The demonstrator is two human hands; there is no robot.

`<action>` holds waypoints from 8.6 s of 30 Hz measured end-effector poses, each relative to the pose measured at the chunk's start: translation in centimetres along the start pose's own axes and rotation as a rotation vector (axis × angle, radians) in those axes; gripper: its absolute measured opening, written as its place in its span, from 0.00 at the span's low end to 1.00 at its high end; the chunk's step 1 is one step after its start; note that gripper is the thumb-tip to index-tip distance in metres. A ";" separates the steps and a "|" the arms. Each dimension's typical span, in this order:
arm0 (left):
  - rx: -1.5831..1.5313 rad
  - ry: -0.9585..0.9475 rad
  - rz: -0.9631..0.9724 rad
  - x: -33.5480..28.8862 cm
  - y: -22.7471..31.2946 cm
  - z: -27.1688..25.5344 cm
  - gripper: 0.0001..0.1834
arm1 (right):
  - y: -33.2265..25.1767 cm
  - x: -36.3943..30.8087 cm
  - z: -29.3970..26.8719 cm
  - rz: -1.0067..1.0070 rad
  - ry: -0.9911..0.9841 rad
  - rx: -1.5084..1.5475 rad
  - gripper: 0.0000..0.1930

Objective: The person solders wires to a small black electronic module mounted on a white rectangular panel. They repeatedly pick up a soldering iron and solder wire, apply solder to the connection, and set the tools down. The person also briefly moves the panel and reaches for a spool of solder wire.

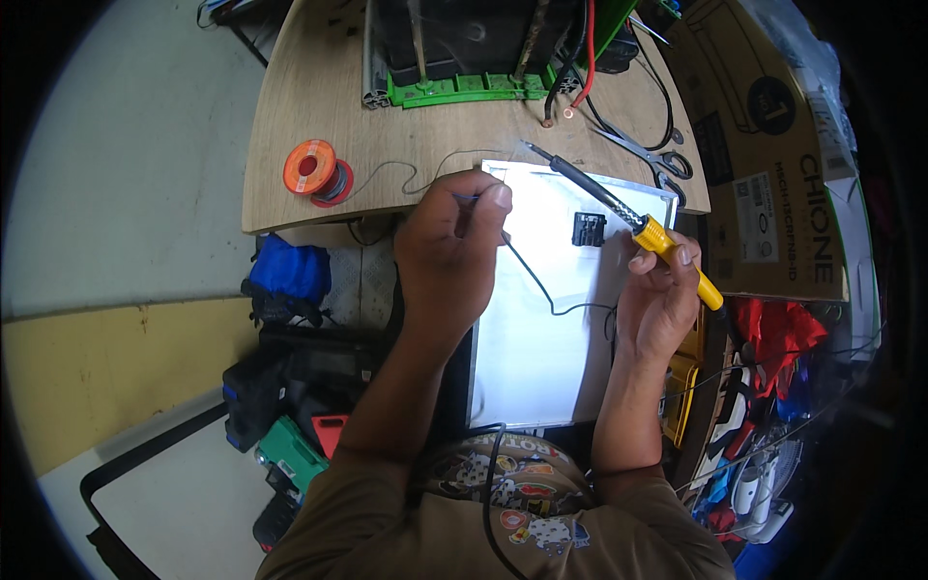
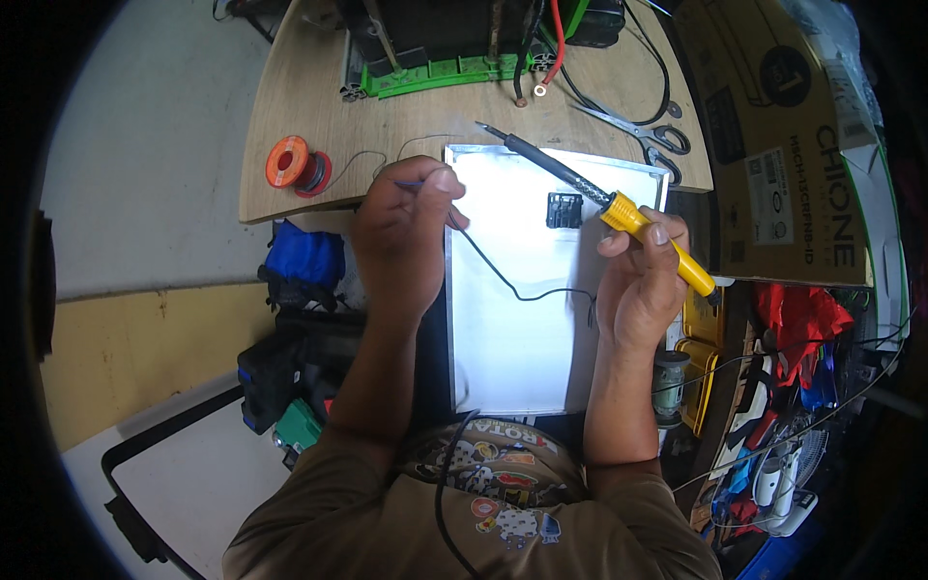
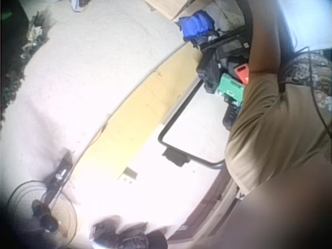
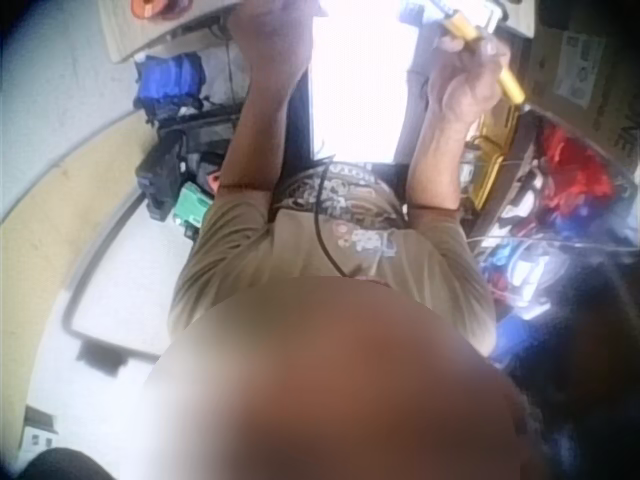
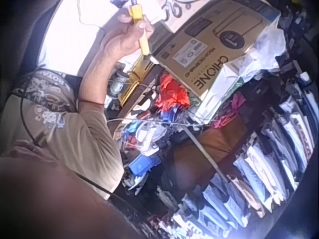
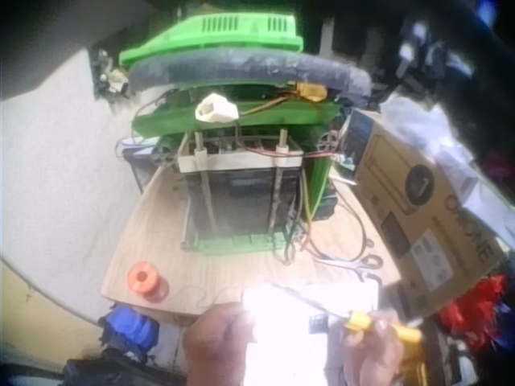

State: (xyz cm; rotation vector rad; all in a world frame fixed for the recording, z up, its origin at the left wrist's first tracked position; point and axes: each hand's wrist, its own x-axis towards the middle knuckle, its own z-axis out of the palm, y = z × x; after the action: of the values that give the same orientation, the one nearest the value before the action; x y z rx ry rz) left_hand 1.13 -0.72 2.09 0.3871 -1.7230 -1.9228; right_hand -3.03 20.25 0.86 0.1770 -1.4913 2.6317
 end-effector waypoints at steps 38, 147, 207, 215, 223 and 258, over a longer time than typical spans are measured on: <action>-0.004 0.022 -0.138 1.7 0.8 -0.6 0.22 | 0.3 0.3 -0.1 0.015 -0.018 0.018 0.13; 0.326 0.066 0.277 1.9 -0.5 0.8 0.21 | 1.6 0.5 -1.1 -0.072 -0.111 0.000 0.19; 0.284 0.074 0.306 2.2 -1.1 0.8 0.20 | 1.7 0.6 -0.9 -0.092 -0.155 0.003 0.21; 0.239 0.099 0.306 2.2 -1.1 0.8 0.20 | 1.6 0.6 -0.7 -0.078 -0.142 -0.005 0.21; -0.008 0.099 0.279 1.5 0.2 0.5 0.19 | 0.3 0.8 -1.5 -0.047 -0.110 0.144 0.21; -0.166 -0.148 0.162 -3.7 -1.6 -3.3 0.21 | 4.9 30.7 2.1 0.226 0.529 0.716 0.29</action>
State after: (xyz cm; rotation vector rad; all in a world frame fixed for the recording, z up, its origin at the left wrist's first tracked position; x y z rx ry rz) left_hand 5.62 -1.30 -0.48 0.0436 -1.6143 -1.9987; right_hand -33.96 17.09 2.55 -0.6158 -0.4019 2.9296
